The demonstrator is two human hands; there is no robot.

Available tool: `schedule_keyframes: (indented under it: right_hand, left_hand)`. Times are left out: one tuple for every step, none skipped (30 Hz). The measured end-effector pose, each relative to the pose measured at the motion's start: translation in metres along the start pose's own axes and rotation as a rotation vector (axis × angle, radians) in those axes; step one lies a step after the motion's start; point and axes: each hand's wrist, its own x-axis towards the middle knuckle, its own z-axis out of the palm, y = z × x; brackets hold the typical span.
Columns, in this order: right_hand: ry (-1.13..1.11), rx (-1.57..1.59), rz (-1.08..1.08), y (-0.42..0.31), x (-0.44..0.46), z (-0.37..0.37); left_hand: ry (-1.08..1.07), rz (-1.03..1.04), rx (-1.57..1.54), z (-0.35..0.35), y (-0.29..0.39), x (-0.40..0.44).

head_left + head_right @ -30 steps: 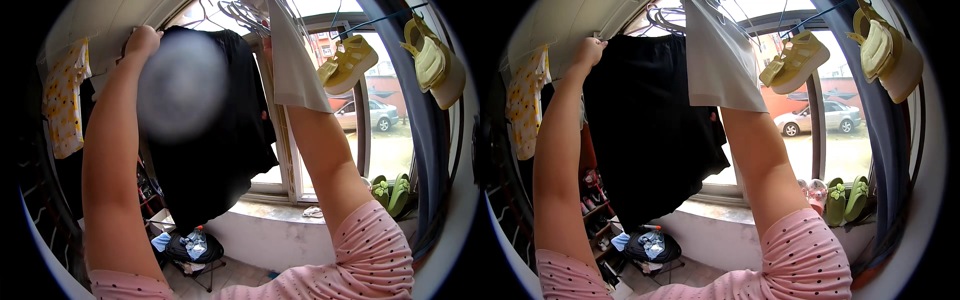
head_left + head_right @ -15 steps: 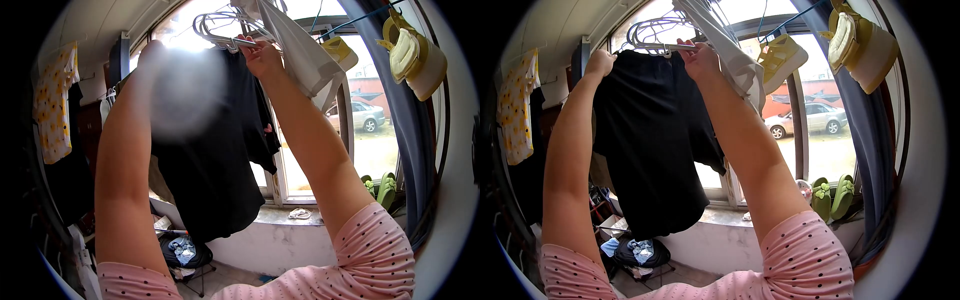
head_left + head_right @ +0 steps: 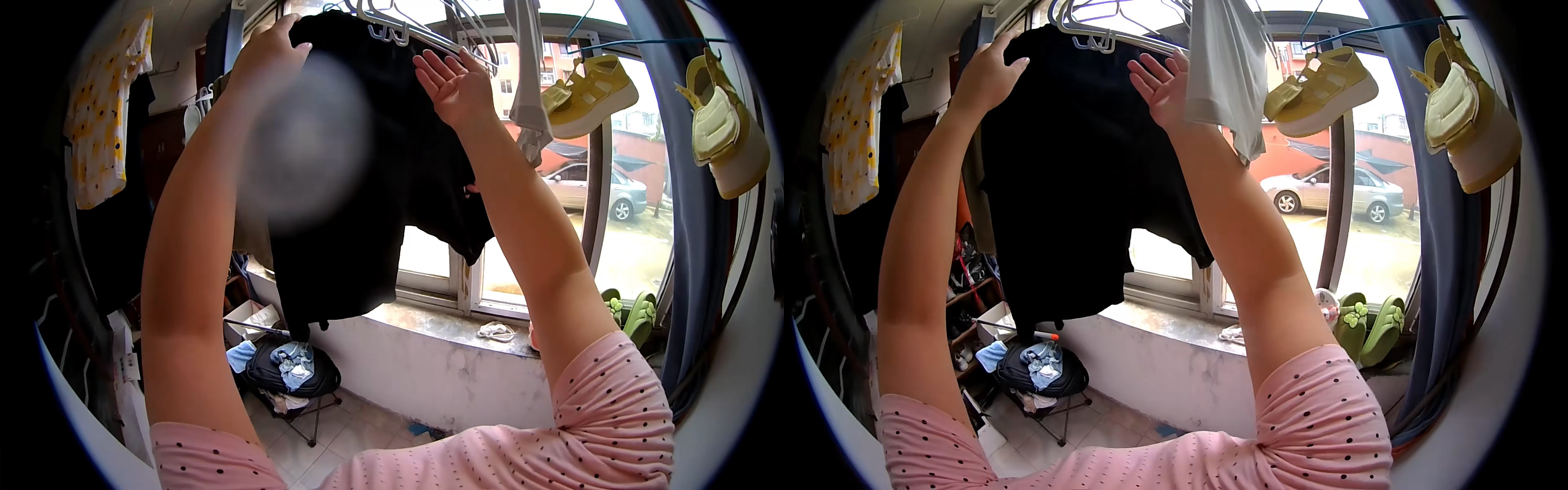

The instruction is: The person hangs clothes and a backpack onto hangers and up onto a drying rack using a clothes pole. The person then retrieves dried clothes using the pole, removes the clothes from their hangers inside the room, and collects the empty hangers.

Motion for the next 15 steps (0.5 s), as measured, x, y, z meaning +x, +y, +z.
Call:
schedule_keyframes:
  right_hand:
    - [-0.020,-0.006,0.011,0.007,-0.002,-0.004]
    - [-0.040,-0.012,0.022,0.013,-0.002,-0.010]
    - [-0.058,-0.015,0.032,0.018,-0.007,-0.015]
    - [-0.031,0.000,0.038,0.023,-0.013,-0.019]
    - [-0.038,-0.042,0.043,0.027,-0.022,-0.023]
    - [-0.046,-0.085,0.049,0.031,-0.031,-0.026]
    - [-0.053,-0.126,0.057,0.037,-0.042,-0.028]
    - [-0.035,-0.159,0.052,0.044,-0.054,-0.028]
    - [-0.082,-0.161,0.061,0.052,-0.066,-0.029]
    - [-0.128,-0.161,0.074,0.060,-0.078,-0.031]
    - [-0.173,-0.160,0.094,0.070,-0.091,-0.031]
    - [-0.187,-0.212,0.109,0.082,-0.106,-0.027]
    - [-0.250,-0.164,0.126,0.094,-0.121,-0.023]
    - [-0.312,-0.112,0.147,0.109,-0.137,-0.018]
    - [-0.374,-0.056,0.172,0.124,-0.151,-0.012]
  left_hand:
    - [0.050,0.034,0.060,0.001,-0.004,-0.011]
    - [0.098,0.069,0.120,0.001,-0.008,-0.023]
    - [0.144,0.108,0.180,0.002,-0.010,-0.035]
    - [0.163,0.172,0.187,0.004,-0.015,-0.047]
    - [0.176,0.192,0.217,0.003,-0.016,-0.060]
    - [0.188,0.212,0.247,0.001,-0.014,-0.076]
    - [0.198,0.232,0.278,-0.002,-0.010,-0.092]
    - [0.176,0.244,0.234,-0.006,-0.007,-0.110]
    - [0.186,0.277,0.172,-0.008,-0.007,-0.129]
    - [0.153,0.266,0.154,-0.010,-0.006,-0.148]
    - [0.117,0.248,0.135,-0.013,-0.004,-0.169]
    - [0.079,0.223,0.097,-0.013,-0.004,-0.190]
    - [0.014,0.144,0.078,-0.017,0.000,-0.212]
    - [-0.012,0.117,0.060,-0.016,-0.001,-0.234]
    - [-0.036,0.085,0.044,-0.015,-0.003,-0.257]
